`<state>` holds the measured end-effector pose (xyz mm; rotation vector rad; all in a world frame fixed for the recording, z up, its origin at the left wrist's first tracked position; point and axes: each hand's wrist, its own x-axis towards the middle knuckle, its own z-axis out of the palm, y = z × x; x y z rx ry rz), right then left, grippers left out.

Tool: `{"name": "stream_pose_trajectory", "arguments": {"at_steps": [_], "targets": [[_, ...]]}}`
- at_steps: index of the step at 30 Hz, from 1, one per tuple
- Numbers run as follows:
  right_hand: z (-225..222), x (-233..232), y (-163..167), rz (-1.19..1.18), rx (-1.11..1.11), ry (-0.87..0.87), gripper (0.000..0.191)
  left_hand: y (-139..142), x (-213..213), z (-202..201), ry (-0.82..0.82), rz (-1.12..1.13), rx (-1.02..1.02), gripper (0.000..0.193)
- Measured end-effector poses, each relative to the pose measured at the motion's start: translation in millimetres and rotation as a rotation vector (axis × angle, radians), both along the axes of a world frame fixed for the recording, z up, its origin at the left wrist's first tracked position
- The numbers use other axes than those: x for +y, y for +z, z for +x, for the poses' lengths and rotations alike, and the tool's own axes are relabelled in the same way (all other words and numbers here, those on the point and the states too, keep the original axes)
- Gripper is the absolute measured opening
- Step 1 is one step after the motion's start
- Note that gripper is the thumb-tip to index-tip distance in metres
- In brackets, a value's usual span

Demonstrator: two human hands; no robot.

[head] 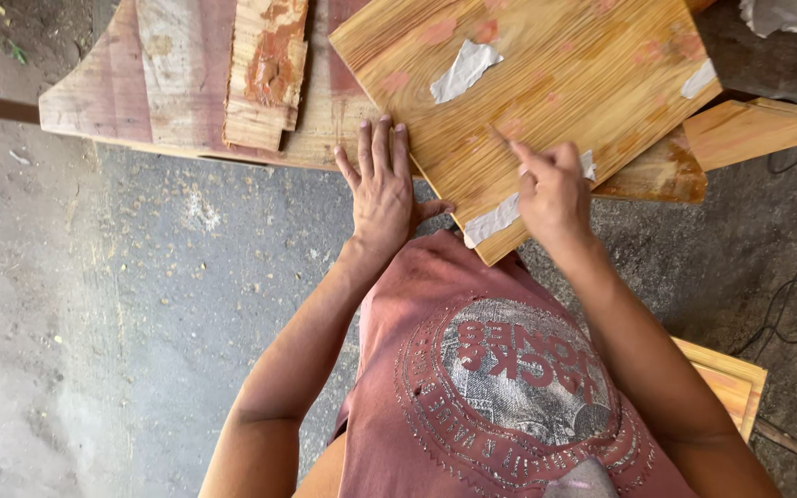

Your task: The person tears strips of paper masking tape by hand and presses them along the edge of a wooden furniture panel, smoothing each strip down. They then use a small knife to trim and scrape the taped edge and reposition the panel on the workbench.

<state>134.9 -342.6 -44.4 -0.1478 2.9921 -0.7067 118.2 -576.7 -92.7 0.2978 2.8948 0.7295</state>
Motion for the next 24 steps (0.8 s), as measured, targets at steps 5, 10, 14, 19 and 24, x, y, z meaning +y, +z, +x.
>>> {"name": "stream_pose_trajectory", "arguments": {"at_steps": [5, 10, 14, 19, 24], "targets": [[21.4, -24.2, -11.1, 0.022, 0.039, 0.122, 0.034, -2.2, -0.1, 3.0, 0.008, -0.002, -0.009, 0.14], [23.8, -23.4, -10.3, -0.058, -0.036, 0.219, 0.037, -4.6, 1.3, 2.3, 0.008, -0.003, 0.024, 0.138], [-0.8, 4.0, -8.5, 0.053, -0.065, -0.065, 0.043, -4.4, 1.9, 3.1, 0.017, 0.001, 0.018, 0.14], [10.8, -3.6, -13.6, -0.009, 0.005, 0.156, 0.039, -4.4, 2.4, 2.9, 0.023, 0.033, 0.06, 0.14], [-0.2, 1.0, -7.4, 0.077, -0.078, 0.049, 0.034, -2.6, -2.0, 0.8, -0.015, -0.007, 0.009, 0.14]]}}
